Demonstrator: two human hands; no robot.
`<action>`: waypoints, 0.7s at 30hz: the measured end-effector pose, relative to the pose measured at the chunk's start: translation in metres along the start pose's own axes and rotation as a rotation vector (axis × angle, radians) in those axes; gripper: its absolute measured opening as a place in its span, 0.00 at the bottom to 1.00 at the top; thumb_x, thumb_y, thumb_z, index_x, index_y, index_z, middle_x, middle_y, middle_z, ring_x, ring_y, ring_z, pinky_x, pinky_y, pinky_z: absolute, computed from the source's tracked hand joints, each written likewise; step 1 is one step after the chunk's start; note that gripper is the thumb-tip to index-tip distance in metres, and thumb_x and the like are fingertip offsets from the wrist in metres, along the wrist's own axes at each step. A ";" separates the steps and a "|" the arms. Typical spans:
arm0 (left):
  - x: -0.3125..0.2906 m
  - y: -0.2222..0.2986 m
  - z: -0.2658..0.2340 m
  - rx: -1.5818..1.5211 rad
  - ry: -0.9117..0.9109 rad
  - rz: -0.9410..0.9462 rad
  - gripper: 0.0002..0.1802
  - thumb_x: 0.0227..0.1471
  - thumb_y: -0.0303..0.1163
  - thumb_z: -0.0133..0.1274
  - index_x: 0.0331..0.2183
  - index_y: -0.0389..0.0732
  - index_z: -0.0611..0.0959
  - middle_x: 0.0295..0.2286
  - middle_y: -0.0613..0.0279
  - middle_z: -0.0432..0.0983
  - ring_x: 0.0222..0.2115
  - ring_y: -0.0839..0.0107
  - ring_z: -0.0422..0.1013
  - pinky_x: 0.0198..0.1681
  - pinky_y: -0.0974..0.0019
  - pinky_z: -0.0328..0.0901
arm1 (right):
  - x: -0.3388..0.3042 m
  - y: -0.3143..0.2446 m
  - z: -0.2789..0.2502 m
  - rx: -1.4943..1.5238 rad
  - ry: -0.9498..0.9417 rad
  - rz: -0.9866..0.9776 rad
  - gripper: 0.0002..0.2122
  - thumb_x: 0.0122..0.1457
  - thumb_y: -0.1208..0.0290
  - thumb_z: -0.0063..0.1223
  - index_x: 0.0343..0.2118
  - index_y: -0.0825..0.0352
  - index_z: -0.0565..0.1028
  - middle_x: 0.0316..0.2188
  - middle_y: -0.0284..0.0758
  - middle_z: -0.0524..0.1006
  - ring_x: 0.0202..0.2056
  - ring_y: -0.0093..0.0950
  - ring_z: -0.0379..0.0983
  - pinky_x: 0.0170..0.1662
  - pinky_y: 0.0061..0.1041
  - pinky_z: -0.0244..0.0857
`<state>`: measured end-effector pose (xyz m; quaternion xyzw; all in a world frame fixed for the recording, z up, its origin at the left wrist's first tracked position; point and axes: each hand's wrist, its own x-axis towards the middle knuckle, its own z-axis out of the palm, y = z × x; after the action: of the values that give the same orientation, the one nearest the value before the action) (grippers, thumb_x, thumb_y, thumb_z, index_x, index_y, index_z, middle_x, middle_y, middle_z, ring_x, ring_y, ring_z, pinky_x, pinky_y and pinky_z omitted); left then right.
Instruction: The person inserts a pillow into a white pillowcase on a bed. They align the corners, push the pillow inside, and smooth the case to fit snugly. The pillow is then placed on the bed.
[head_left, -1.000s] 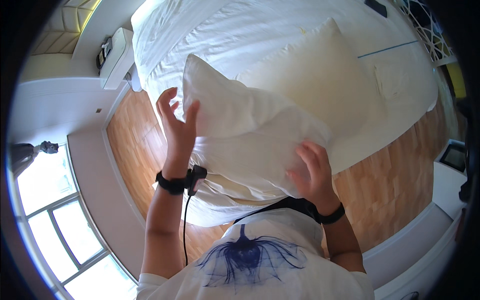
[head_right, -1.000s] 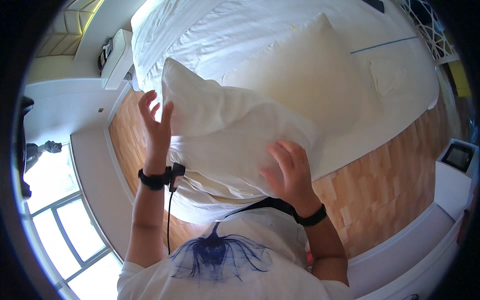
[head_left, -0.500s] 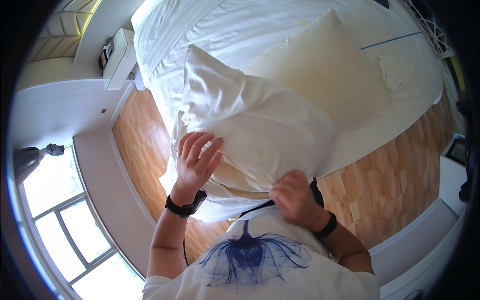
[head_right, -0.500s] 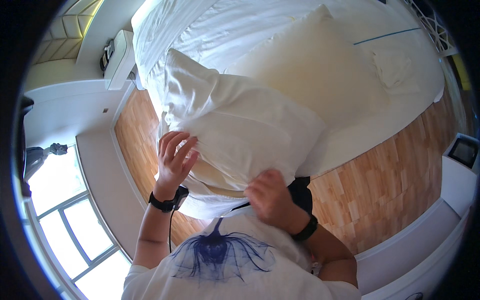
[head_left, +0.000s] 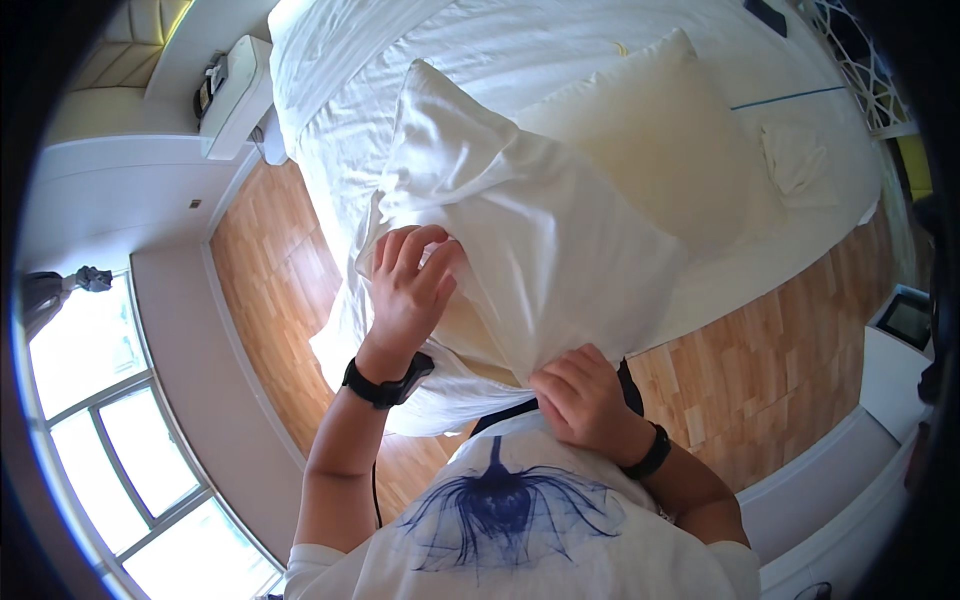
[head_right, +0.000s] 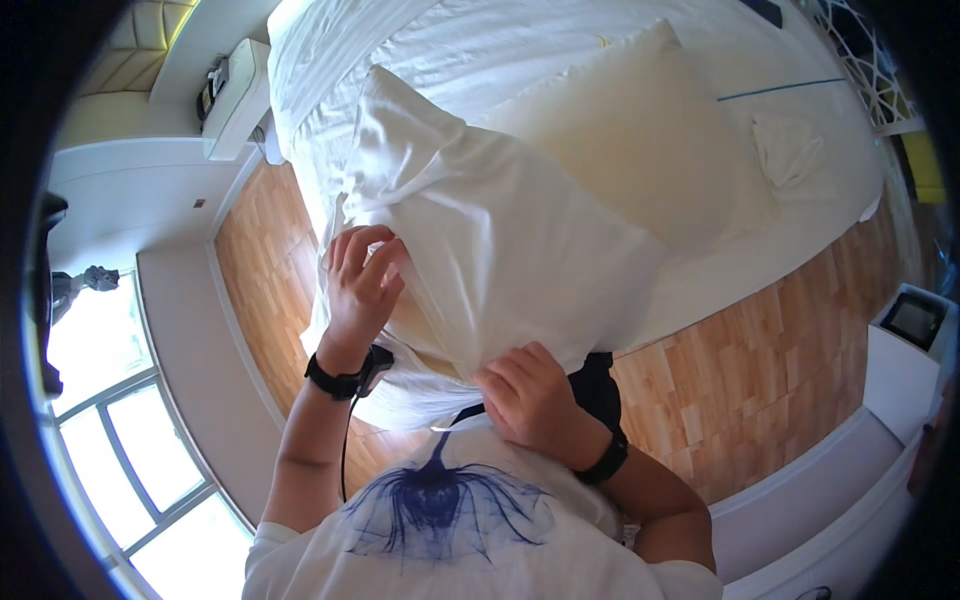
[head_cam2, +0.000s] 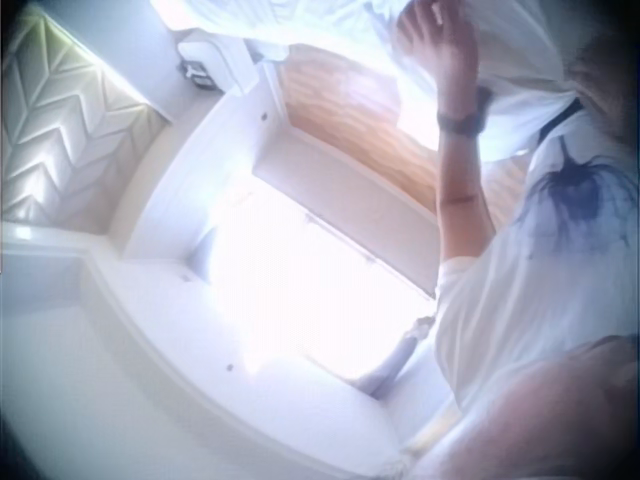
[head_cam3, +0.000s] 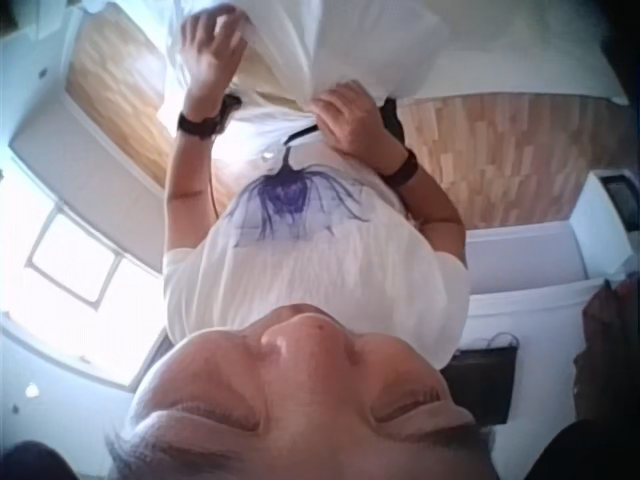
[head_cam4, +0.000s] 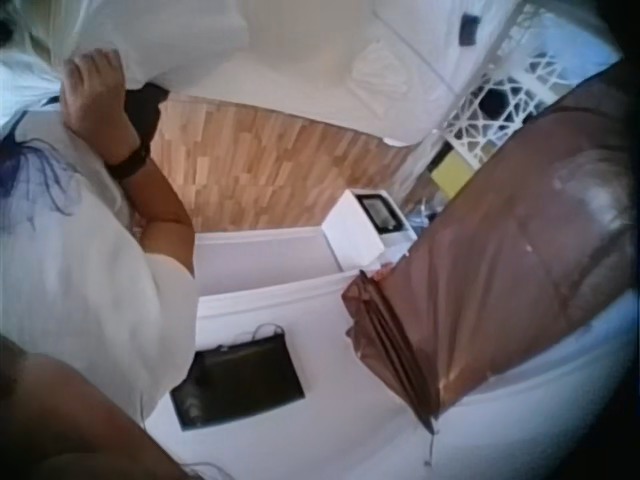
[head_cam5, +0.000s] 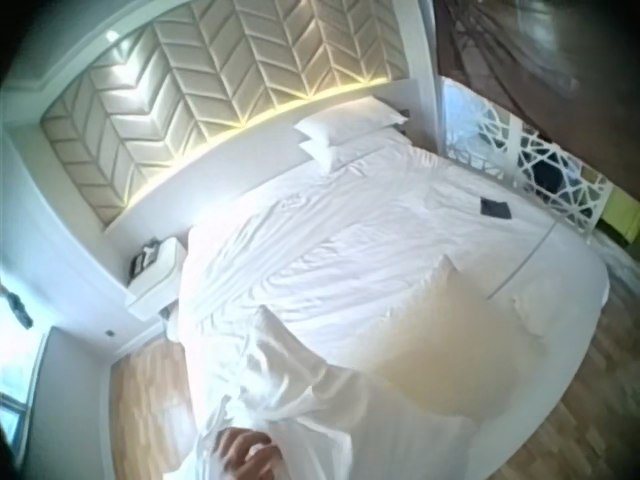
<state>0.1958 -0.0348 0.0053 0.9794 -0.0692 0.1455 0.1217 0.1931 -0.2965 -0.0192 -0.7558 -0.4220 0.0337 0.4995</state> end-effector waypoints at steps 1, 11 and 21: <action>-0.001 -0.002 0.002 0.004 0.003 0.013 0.16 0.37 0.22 0.62 0.34 0.43 0.81 0.39 0.62 0.74 0.42 0.58 0.70 0.46 0.54 0.64 | -0.002 -0.001 0.002 -0.011 -0.023 0.000 0.09 0.44 0.80 0.57 0.31 0.67 0.74 0.26 0.36 0.72 0.30 0.35 0.71 0.36 0.34 0.62; -0.035 -0.001 -0.055 -0.267 -0.263 0.079 0.10 0.37 0.20 0.61 0.26 0.38 0.78 0.26 0.60 0.76 0.29 0.59 0.74 0.36 0.60 0.70 | 0.000 0.005 0.011 -0.237 0.049 0.055 0.05 0.46 0.79 0.56 0.28 0.67 0.75 0.24 0.35 0.72 0.29 0.33 0.71 0.37 0.33 0.63; -0.060 0.014 -0.043 -0.095 -0.606 -0.101 0.11 0.44 0.27 0.62 0.33 0.41 0.79 0.31 0.59 0.77 0.34 0.57 0.74 0.39 0.57 0.69 | -0.021 0.004 0.008 0.093 -0.165 0.062 0.04 0.46 0.77 0.56 0.27 0.66 0.75 0.22 0.37 0.73 0.27 0.36 0.72 0.34 0.34 0.66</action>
<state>0.1251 -0.0309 0.0303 0.9736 -0.0603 -0.1630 0.1483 0.1783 -0.3052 -0.0344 -0.7392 -0.4360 0.1307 0.4964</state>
